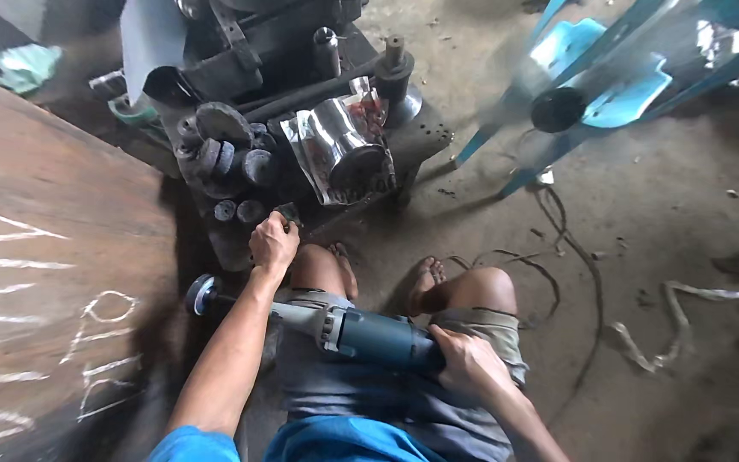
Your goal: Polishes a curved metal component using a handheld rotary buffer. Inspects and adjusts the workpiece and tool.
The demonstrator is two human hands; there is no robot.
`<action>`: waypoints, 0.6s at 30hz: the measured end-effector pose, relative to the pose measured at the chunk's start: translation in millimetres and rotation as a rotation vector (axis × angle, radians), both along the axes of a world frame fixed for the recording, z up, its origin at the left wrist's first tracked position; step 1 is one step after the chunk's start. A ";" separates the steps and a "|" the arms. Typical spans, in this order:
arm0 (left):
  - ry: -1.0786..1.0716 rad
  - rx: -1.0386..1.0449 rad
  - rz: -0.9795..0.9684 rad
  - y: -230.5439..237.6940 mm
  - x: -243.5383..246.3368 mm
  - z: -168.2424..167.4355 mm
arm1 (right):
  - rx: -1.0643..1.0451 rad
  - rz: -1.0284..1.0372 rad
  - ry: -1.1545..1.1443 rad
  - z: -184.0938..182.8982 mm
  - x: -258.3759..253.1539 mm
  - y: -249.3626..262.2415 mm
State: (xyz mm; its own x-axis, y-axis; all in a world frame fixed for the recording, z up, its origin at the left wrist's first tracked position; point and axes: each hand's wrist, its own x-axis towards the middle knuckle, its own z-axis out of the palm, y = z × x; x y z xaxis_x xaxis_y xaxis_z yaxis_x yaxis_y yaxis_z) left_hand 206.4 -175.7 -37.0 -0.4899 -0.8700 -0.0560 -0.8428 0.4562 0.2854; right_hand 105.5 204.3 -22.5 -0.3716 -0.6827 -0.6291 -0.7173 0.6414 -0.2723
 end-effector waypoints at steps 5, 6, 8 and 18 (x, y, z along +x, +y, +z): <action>0.025 -0.011 -0.019 -1.5 1.1 -2.0 | 0.002 0.003 -0.003 0.0 -0.9 -0.9; 0.032 -0.013 -0.026 -1.8 1.8 -2.9 | -0.002 0.005 0.003 -0.4 -0.8 -0.7; 0.059 -0.037 -0.039 -2.2 4.4 -5.4 | -0.013 0.005 0.009 -0.8 -0.5 -0.1; 0.195 -0.119 -0.093 10.9 39.7 -5.8 | -0.020 0.000 -0.009 -1.8 -1.3 0.3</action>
